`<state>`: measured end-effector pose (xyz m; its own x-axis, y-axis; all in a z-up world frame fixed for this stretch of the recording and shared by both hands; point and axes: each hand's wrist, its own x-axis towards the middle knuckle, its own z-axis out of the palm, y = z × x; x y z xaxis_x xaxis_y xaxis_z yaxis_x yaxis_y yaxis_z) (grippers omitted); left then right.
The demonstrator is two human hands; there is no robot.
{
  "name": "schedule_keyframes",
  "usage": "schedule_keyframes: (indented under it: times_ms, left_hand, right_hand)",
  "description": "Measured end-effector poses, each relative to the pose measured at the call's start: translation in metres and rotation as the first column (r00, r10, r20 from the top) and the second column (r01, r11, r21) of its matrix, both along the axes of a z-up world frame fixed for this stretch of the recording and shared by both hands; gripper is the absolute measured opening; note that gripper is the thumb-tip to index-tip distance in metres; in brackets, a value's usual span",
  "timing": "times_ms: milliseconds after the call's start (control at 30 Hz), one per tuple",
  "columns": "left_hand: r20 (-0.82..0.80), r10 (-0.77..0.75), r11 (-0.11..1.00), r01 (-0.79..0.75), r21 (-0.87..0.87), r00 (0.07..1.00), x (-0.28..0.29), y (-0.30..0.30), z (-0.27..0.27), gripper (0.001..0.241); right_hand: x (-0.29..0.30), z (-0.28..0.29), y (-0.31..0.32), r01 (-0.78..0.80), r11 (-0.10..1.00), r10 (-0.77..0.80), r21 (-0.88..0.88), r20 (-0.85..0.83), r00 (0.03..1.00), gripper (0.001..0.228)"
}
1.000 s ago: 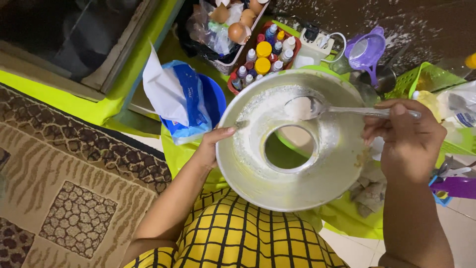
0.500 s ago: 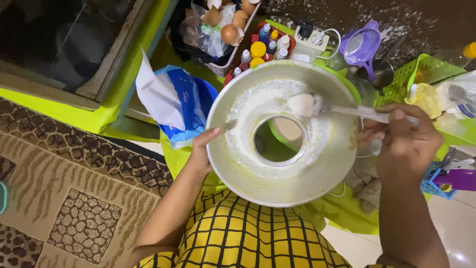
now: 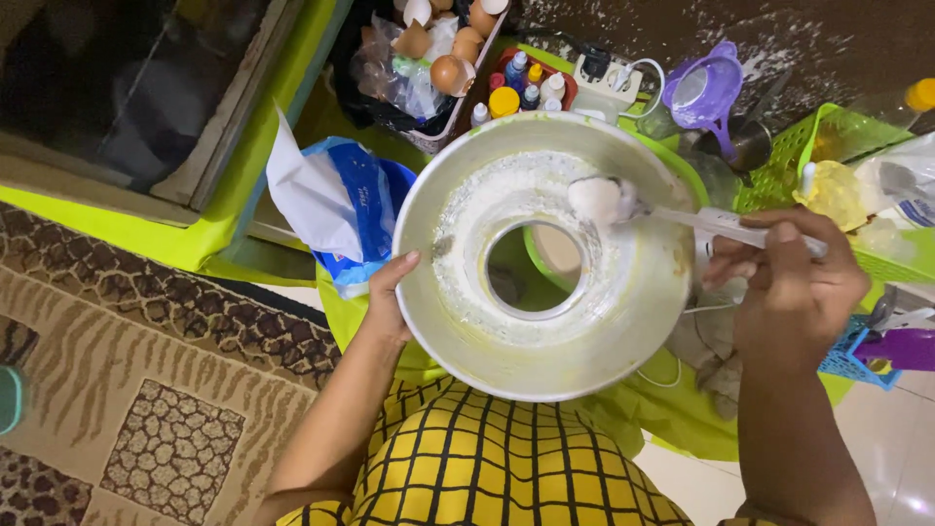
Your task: Greasing the inside of a cake tin with butter and then coating it with flour.
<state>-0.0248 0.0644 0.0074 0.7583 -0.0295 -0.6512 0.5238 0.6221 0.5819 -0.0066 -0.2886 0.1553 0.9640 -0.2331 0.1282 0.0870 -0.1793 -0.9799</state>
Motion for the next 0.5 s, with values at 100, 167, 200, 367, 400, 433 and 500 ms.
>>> schedule_keyframes:
  times_ms: [100,167,200,367,400,433,500]
  left_hand:
    - [-0.006,0.023,0.999,-0.023,-0.026,1.000,-0.002,0.000,-0.003,0.083]
    - [-0.014,0.031,0.999,-0.032,-0.035,0.999,-0.002,0.002,-0.008,0.080]
    - [0.010,-0.008,1.000,0.008,-0.009,1.000,-0.003,0.003,-0.013,0.092]
    - [0.054,-0.063,0.998,0.065,-0.028,0.997,-0.008,0.004,-0.026,0.108]
    - [0.065,-0.073,0.997,0.075,-0.033,0.995,-0.009,0.004,-0.026,0.107]
    - [0.073,-0.079,0.996,0.082,-0.039,0.994,-0.011,0.004,-0.027,0.105]
    - [0.049,-0.077,0.997,0.078,-0.026,0.996,-0.011,0.006,-0.028,0.103]
  right_hand:
    - [-0.001,-0.001,0.001,-0.004,1.000,0.004,0.018,-0.005,1.000,0.018]
    - [0.001,-0.002,0.001,-0.018,1.000,0.019,0.019,-0.030,0.999,0.016]
    - [0.003,-0.004,-0.002,-0.002,1.000,0.002,-0.001,0.007,1.000,0.016]
    - [0.006,-0.001,0.007,-0.091,0.989,0.095,0.112,-0.029,0.995,0.015]
    - [0.007,0.002,0.009,-0.076,0.993,0.077,0.090,-0.007,0.997,0.015]
    - [0.007,0.004,0.012,-0.064,0.996,0.064,0.068,0.013,0.998,0.015]
    - [0.011,0.001,0.015,-0.105,0.993,0.106,0.062,-0.006,0.994,0.016]
